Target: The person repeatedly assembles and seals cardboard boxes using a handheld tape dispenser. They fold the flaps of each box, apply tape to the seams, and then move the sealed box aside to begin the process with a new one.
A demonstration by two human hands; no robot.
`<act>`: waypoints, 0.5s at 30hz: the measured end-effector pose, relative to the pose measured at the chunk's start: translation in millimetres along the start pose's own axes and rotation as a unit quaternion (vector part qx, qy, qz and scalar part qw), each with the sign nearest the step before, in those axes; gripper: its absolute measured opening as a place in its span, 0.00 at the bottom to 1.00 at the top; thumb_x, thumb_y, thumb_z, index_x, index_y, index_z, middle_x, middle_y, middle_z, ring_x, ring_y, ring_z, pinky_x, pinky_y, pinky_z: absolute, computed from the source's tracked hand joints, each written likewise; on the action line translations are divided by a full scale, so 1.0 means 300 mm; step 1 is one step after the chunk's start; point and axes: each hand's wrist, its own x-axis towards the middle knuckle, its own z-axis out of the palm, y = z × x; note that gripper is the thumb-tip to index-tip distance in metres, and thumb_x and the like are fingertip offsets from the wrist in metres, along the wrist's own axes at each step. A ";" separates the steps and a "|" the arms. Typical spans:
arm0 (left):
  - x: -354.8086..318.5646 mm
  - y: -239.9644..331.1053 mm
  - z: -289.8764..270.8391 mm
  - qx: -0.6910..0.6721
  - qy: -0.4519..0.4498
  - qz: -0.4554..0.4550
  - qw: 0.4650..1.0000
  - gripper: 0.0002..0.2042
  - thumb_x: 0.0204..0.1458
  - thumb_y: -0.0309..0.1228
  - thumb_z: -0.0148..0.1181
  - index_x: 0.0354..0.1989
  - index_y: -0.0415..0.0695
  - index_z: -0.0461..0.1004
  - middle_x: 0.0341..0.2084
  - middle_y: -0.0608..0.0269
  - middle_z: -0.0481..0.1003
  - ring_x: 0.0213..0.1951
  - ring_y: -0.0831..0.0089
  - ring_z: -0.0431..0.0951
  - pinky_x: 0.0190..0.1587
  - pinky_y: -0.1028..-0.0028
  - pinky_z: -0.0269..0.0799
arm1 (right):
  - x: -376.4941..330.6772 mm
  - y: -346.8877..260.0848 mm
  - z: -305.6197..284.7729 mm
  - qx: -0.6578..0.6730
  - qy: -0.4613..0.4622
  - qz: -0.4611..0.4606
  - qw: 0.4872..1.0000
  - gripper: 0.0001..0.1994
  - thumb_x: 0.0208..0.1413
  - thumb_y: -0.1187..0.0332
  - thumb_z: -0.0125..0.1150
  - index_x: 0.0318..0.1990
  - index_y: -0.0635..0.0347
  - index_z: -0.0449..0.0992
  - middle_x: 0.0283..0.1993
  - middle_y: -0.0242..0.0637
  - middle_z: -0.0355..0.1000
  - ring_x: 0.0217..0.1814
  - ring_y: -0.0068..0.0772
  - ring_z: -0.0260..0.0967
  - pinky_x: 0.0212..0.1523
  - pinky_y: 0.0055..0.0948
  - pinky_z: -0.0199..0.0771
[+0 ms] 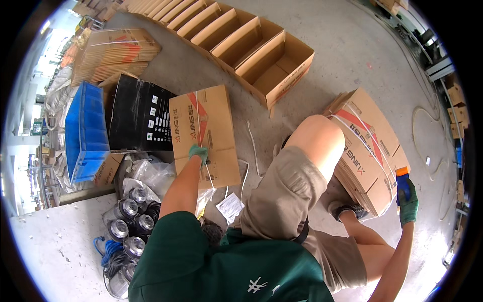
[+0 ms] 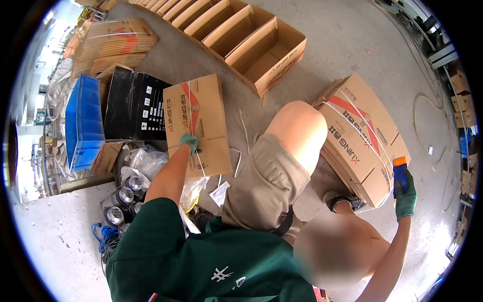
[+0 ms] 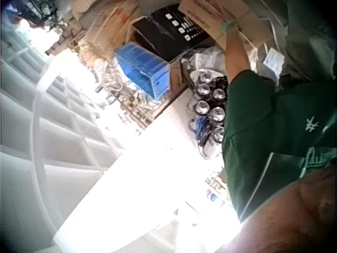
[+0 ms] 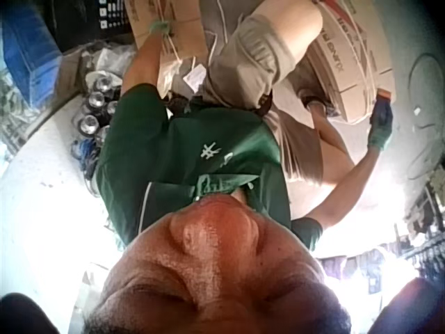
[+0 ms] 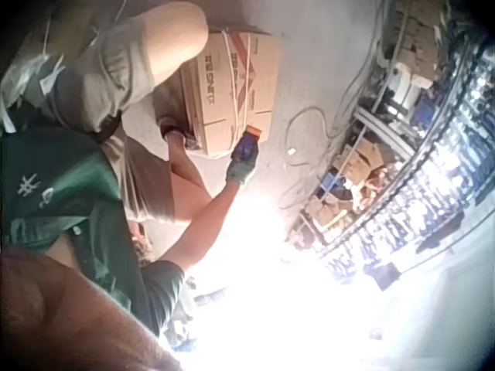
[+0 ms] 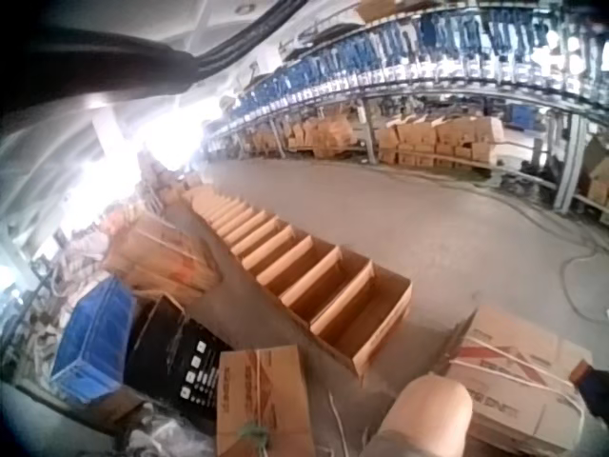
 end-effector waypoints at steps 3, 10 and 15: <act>-0.119 0.102 -0.066 -0.199 -0.043 -0.021 0.979 0.10 0.55 0.41 0.61 0.33 0.47 0.74 0.19 0.64 0.68 0.21 0.69 0.71 0.20 0.63 0.67 | 0.000 0.010 0.000 0.018 0.012 -0.012 1.000 0.25 0.63 0.68 0.61 0.68 0.50 0.68 0.45 0.29 0.75 0.36 0.20 0.66 0.38 0.23 0.73; -0.217 0.298 -0.328 -0.366 0.002 0.015 0.931 0.13 0.56 0.46 0.60 0.26 0.55 0.69 0.11 0.73 0.59 0.09 0.75 0.55 0.14 0.73 0.55 | 0.063 0.030 -0.006 0.036 0.021 -0.076 0.996 0.25 0.63 0.68 0.62 0.68 0.51 0.67 0.47 0.32 0.75 0.37 0.20 0.67 0.40 0.23 0.73; -0.497 0.496 -0.544 -0.414 0.061 0.050 0.907 0.17 0.56 0.51 0.59 0.24 0.56 0.65 0.12 0.76 0.51 0.11 0.78 0.49 0.15 0.73 0.42 | 0.064 -0.023 -0.023 0.070 0.043 -0.085 0.993 0.26 0.64 0.67 0.62 0.68 0.52 0.67 0.47 0.32 0.76 0.36 0.21 0.67 0.39 0.23 0.73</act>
